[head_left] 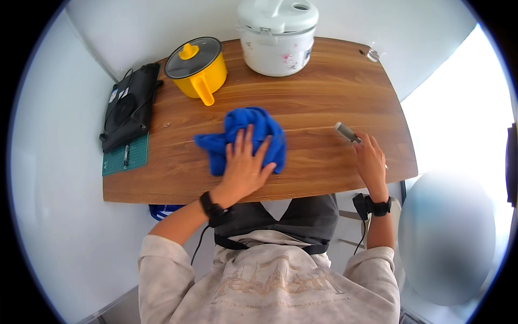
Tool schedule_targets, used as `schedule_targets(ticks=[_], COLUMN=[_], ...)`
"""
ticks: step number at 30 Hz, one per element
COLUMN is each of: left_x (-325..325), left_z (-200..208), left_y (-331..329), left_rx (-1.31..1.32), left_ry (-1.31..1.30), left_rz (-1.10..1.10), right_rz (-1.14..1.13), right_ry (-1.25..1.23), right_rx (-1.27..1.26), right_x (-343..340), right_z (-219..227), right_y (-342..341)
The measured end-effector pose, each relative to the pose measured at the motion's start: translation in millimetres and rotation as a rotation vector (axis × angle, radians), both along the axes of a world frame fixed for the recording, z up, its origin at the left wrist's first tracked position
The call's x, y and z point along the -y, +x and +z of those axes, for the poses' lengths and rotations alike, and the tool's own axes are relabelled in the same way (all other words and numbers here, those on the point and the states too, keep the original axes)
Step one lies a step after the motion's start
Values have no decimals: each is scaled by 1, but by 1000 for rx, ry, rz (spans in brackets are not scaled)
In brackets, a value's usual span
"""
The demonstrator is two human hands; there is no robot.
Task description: The person disassembles a white rice cooker and a yellow pot. They remove the rice cooker lid, wipe the table with a blue cloth, then use a screwdriver to remove the knob from the pot lid and unscrew the bottom plate of the pot.
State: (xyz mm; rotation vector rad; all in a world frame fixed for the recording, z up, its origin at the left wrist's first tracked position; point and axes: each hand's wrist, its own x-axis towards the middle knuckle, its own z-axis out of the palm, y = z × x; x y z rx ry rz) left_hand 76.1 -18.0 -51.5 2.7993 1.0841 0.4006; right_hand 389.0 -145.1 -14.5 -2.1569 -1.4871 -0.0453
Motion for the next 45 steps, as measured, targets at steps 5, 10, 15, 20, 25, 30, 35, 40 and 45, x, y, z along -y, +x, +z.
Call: schedule_targets(ticks=[5, 10, 15, 20, 25, 30, 35, 40, 45], left_x=[20, 46, 50, 18, 3, -6, -32, -49, -58], left_z=[-10, -16, -2, 27, 53, 43, 55, 50, 30], left_y=[119, 196, 209, 156, 77, 15, -64, -115, -140], left_rx=[122, 163, 186, 388, 519, 844, 603, 580, 389], left_ry=[-30, -47, -165, -429, -1502, -1482, -1190, -983, -739], left_rz=[-323, -563, -682, -562, -238, 44, 219, 441, 447], right_rz=[-227, -471, -467, -117, 249, 614, -43, -121, 233], right_ry=[132, 229, 207, 180, 57, 8, -1, -238, -175], right_rx=[-79, -216, -354, -710, -940, -557, 206, 109, 112], right_x=[60, 121, 124, 72, 5, -20, -12, -4, -48], right_z=[15, 24, 33, 34, 29, 38, 32, -5, -9], right_y=[19, 45, 32, -13, -98, -137, -62, -8, -52])
